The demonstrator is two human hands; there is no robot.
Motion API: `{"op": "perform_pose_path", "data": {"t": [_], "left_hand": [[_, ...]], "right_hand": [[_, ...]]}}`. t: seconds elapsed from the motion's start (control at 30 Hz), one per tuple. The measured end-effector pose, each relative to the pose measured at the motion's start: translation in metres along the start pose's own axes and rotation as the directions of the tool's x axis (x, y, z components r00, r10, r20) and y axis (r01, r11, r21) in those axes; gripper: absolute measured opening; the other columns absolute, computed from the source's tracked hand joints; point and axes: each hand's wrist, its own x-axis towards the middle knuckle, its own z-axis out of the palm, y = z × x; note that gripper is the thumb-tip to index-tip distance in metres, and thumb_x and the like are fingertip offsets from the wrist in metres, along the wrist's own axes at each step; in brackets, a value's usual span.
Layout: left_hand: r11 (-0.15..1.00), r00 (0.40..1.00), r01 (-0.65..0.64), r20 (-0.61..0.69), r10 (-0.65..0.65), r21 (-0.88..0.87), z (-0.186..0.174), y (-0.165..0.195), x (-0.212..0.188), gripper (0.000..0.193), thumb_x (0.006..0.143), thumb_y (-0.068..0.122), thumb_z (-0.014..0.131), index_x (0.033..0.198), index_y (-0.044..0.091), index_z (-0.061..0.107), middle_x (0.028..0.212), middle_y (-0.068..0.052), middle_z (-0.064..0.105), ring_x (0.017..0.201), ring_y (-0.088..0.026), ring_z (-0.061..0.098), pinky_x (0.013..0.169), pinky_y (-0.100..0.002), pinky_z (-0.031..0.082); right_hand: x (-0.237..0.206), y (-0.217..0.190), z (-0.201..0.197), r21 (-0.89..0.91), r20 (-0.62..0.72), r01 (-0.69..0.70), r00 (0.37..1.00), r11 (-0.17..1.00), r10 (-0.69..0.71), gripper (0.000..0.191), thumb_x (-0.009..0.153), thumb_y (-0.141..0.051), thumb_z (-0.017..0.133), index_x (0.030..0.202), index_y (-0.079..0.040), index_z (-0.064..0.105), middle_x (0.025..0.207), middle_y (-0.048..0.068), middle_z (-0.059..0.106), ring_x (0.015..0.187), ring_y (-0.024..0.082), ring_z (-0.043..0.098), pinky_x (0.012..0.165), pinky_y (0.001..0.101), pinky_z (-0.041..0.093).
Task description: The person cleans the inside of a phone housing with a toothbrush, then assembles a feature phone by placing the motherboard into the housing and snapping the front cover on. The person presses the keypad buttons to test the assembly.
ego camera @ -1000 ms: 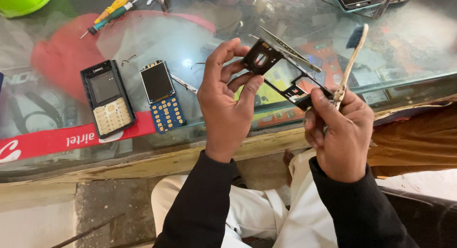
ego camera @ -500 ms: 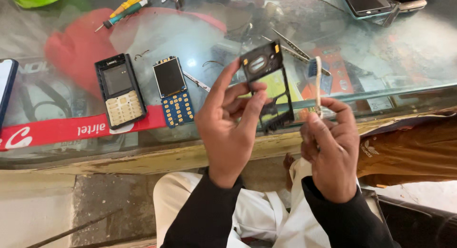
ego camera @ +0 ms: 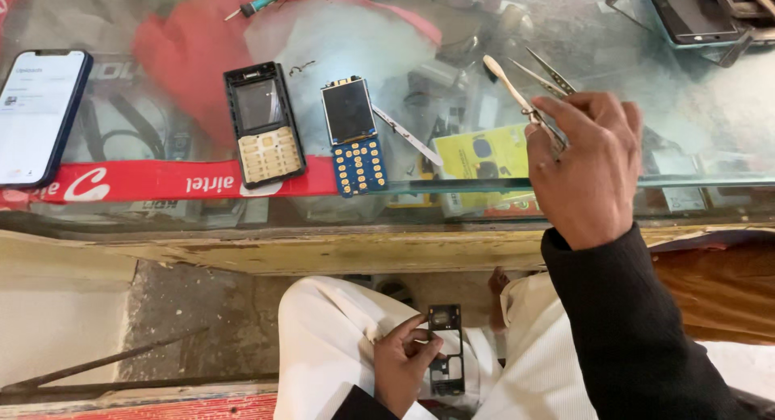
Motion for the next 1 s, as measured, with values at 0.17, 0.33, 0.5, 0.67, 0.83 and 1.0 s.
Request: {"op": "perform_pose_path", "data": {"t": [0.17, 0.33, 0.5, 0.67, 0.83, 1.0], "left_hand": [[0.984, 0.997, -0.040, 0.068, 0.028, 0.174, -0.004, -0.021, 0.009, 0.045, 0.086, 0.002, 0.077, 0.129, -0.005, 0.065, 0.091, -0.011, 0.077, 0.072, -0.013, 0.074, 0.065, -0.025, 0.058], [0.934, 0.988, -0.092, 0.145, 0.044, 0.346, 0.003, -0.001, 0.007, 0.041, 0.084, 0.006, 0.075, 0.123, -0.003, 0.069, 0.089, -0.008, 0.078, 0.073, -0.011, 0.076, 0.062, -0.026, 0.059], [0.937, 0.981, -0.146, 0.165, 0.098, 0.316, 0.005, 0.010, 0.004, 0.039, 0.085, 0.004, 0.075, 0.122, -0.005, 0.069, 0.090, -0.012, 0.078, 0.072, -0.014, 0.077, 0.062, -0.027, 0.059], [0.951, 0.976, -0.145, 0.199, 0.091, 0.274, 0.005, 0.010, 0.006, 0.040, 0.086, 0.006, 0.076, 0.123, -0.006, 0.067, 0.092, -0.013, 0.078, 0.074, -0.015, 0.078, 0.063, -0.027, 0.060], [0.949, 0.971, -0.161, 0.215, 0.103, 0.271, 0.002, 0.009, 0.006, 0.041, 0.086, 0.007, 0.076, 0.124, -0.007, 0.067, 0.093, -0.013, 0.078, 0.075, -0.015, 0.078, 0.064, -0.027, 0.060], [0.954, 0.974, -0.158, 0.201, 0.108, 0.254, 0.004, 0.005, 0.007, 0.041, 0.085, 0.006, 0.076, 0.123, -0.008, 0.067, 0.092, -0.014, 0.078, 0.073, -0.015, 0.077, 0.062, -0.027, 0.059]], "right_hand": [[0.005, -0.036, -0.002, 0.368, 0.039, -0.169, 0.985, 0.914, 0.167, 0.028, 0.088, -0.013, 0.071, 0.114, -0.001, 0.072, 0.096, 0.010, 0.074, 0.083, 0.022, 0.070, 0.075, 0.0358, 0.056], [0.024, -0.077, 0.029, 0.350, 0.245, -0.174, 0.965, 0.920, 0.089, 0.035, 0.094, -0.027, 0.077, 0.115, 0.000, 0.070, 0.086, 0.007, 0.079, 0.065, 0.019, 0.076, 0.064, 0.0331, 0.058], [0.048, -0.099, 0.056, 0.155, 0.276, -0.074, 0.961, 0.985, 0.028, 0.048, 0.088, -0.036, 0.081, 0.115, 0.001, 0.068, 0.072, 0.008, 0.074, 0.067, 0.029, 0.073, 0.072, 0.0402, 0.055], [0.055, -0.104, 0.065, 0.050, 0.328, -0.054, 0.944, 0.997, 0.034, 0.066, 0.081, -0.039, 0.087, 0.121, 0.008, 0.063, 0.072, 0.016, 0.073, 0.079, 0.036, 0.073, 0.082, 0.0456, 0.054], [0.054, -0.104, 0.071, 0.031, 0.307, -0.022, 0.952, 0.999, 0.011, 0.070, 0.076, -0.036, 0.089, 0.119, 0.013, 0.064, 0.085, 0.026, 0.073, 0.087, 0.040, 0.072, 0.084, 0.0473, 0.054], [0.059, -0.102, 0.073, -0.027, 0.463, -0.195, 0.867, 0.980, 0.185, 0.057, 0.079, -0.039, 0.087, 0.104, 0.010, 0.072, 0.084, 0.025, 0.072, 0.085, 0.036, 0.073, 0.083, 0.0448, 0.056]]}}
